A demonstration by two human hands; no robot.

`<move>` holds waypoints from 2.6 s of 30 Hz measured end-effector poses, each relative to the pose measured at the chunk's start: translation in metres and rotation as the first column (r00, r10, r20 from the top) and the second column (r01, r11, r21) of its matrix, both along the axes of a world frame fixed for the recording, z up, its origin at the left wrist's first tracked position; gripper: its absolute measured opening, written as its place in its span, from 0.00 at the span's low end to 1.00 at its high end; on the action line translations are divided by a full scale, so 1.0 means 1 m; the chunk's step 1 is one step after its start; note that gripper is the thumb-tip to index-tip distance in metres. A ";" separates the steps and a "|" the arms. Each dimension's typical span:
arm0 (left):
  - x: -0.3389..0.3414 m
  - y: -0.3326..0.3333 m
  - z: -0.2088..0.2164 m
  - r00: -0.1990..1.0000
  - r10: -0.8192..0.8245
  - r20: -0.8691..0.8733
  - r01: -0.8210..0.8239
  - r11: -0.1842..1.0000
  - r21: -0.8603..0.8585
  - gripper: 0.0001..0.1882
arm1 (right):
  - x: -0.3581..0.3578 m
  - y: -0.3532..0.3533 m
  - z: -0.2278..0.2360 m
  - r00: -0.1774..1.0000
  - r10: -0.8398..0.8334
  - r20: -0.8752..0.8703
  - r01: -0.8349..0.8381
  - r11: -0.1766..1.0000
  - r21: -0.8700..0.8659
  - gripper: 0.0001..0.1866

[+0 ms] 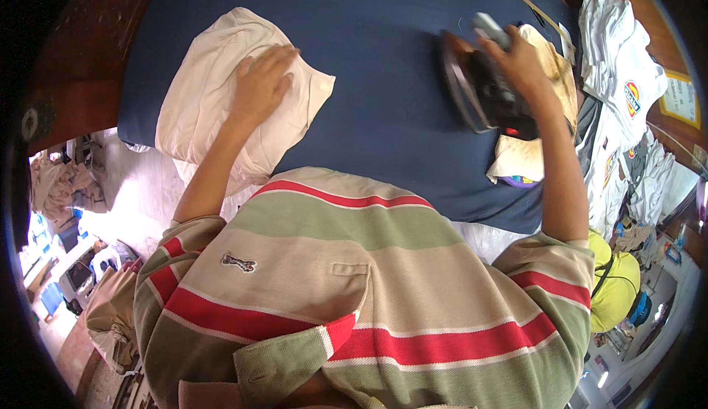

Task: The person irons a shirt using a handheld iron on a padded table, smoothing the fabric by hand and applying the iron to the sleeves and body.

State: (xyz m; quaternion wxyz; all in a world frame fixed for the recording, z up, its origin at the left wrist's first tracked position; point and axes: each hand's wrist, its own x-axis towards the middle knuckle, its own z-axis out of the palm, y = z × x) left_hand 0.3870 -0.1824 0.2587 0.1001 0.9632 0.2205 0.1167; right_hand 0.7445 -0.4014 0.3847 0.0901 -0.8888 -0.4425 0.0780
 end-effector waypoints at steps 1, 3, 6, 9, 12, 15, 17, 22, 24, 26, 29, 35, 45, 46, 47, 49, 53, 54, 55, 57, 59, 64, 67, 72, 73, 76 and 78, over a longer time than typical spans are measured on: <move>0.003 -0.006 -0.001 0.998 -0.060 -0.014 0.060 0.998 -0.031 0.25 | 0.020 -0.014 0.006 0.999 -0.040 0.021 0.042 0.995 -0.089 0.37; 0.015 -0.013 -0.002 0.991 -0.126 -0.040 0.122 0.987 -0.109 0.24 | 0.060 -0.051 -0.002 0.969 -0.146 0.199 0.161 0.985 -0.061 0.37; 0.028 -0.012 0.013 0.973 -0.167 -0.161 0.145 0.979 -0.144 0.21 | 0.111 -0.096 -0.012 0.965 -0.241 0.107 0.238 0.971 0.040 0.37; 0.037 -0.007 0.022 0.941 -0.190 -0.282 0.149 0.976 -0.161 0.17 | 0.138 -0.125 -0.013 0.890 -0.452 -0.059 0.453 0.891 0.016 0.37; 0.035 -0.001 0.024 0.952 -0.201 -0.230 0.128 0.946 -0.296 0.13 | 0.131 -0.124 -0.019 0.832 -0.322 0.452 0.377 0.926 -0.033 0.35; 0.035 0.011 0.030 0.972 -0.151 -0.179 0.001 0.767 -0.642 0.09 | 0.069 -0.070 -0.021 0.763 -0.153 0.628 0.025 0.978 0.209 0.26; 0.026 0.014 0.031 0.988 -0.096 -0.122 -0.049 0.554 -0.831 0.07 | -0.025 -0.017 -0.030 0.991 -0.001 0.131 -0.064 0.869 0.491 0.18; 0.015 0.017 0.034 1.000 -0.004 -0.009 -0.008 0.291 -0.957 0.07 | -0.192 0.060 -0.071 0.765 0.521 -0.379 -0.228 0.769 0.597 0.08; 0.011 0.017 0.040 0.999 0.033 -0.017 -0.025 0.287 -0.958 0.08 | -0.210 0.077 -0.081 0.762 0.499 -0.413 -0.192 0.783 0.592 0.09; 0.006 0.014 0.047 0.997 0.079 -0.008 -0.029 0.268 -0.963 0.10 | -0.220 0.087 -0.084 0.772 0.450 -0.448 -0.135 0.806 0.577 0.09; 0.003 0.010 0.054 0.991 0.130 0.029 -0.002 0.236 -0.972 0.12 | -0.226 0.092 -0.088 0.803 0.387 -0.454 -0.106 0.841 0.531 0.10; -0.001 0.008 0.047 0.988 0.146 0.058 0.023 0.229 -0.973 0.18 | -0.229 0.093 -0.093 0.868 0.417 -0.270 -0.204 0.794 0.572 0.07; -0.010 0.008 0.048 0.980 0.188 0.067 0.034 0.170 -0.985 0.21 | -0.231 0.085 -0.091 0.851 0.401 -0.340 -0.113 0.772 0.626 0.07; -0.010 0.007 0.050 0.978 0.200 0.051 0.020 0.157 -0.987 0.21 | -0.233 0.087 -0.091 0.853 0.419 -0.310 -0.165 0.781 0.602 0.08; -0.009 0.006 0.050 0.977 0.209 0.045 0.012 0.155 -0.988 0.21 | -0.234 0.088 -0.091 0.854 0.438 -0.281 -0.216 0.789 0.575 0.08; -0.009 0.005 0.048 0.973 0.230 0.030 -0.005 0.151 -0.989 0.21 | -0.234 0.088 -0.094 0.870 0.441 -0.220 -0.261 0.791 0.554 0.08; -0.008 0.005 0.041 0.967 0.250 0.048 0.011 0.145 -0.989 0.22 | -0.232 0.091 -0.098 0.885 0.455 -0.097 -0.330 0.760 0.560 0.07; -0.008 0.004 0.039 0.968 0.245 0.054 0.018 0.147 -0.989 0.22 | -0.232 0.092 -0.100 0.886 0.460 -0.060 -0.347 0.743 0.572 0.07; -0.008 0.004 0.038 0.969 0.239 0.061 0.026 0.148 -0.989 0.22 | -0.231 0.093 -0.102 0.881 0.470 -0.063 -0.361 0.751 0.554 0.06; -0.008 0.004 0.039 0.979 0.205 0.012 -0.027 0.186 -0.982 0.23 | -0.230 0.094 -0.104 0.870 0.487 -0.071 -0.386 0.764 0.517 0.05; -0.008 0.002 0.040 0.980 0.198 -0.001 -0.038 0.182 -0.983 0.23 | -0.228 0.095 -0.098 0.834 0.417 -0.360 -0.219 0.850 0.478 0.05; -0.006 0.001 0.044 0.986 0.163 0.030 -0.001 0.187 -0.982 0.23 | -0.220 0.099 -0.124 0.368 0.273 -0.889 0.237 0.897 0.374 0.06; -0.004 0.000 0.042 0.986 0.157 0.059 0.036 0.149 -0.988 0.19 | -0.220 0.098 -0.120 0.179 0.245 -0.953 0.365 0.883 0.295 0.06; -0.005 0.003 0.033 0.994 0.109 0.019 -0.002 0.193 -0.981 0.11 | -0.220 0.099 -0.116 0.050 0.162 -0.985 0.446 0.879 0.167 0.03; -0.006 0.003 0.034 0.996 0.095 0.005 -0.015 0.207 -0.978 0.10 | -0.217 0.099 -0.118 0.045 0.154 -0.987 0.500 0.852 0.155 0.03; -0.012 0.004 0.035 0.985 0.165 0.040 -0.003 0.248 -0.969 0.09 | -0.202 0.093 -0.122 0.066 0.133 -0.989 0.599 0.787 0.146 0.04; -0.014 0.000 0.043 0.967 0.251 0.034 0.000 0.137 -0.991 0.08 | -0.197 0.086 -0.114 0.115 0.162 -0.980 0.632 0.750 0.198 0.04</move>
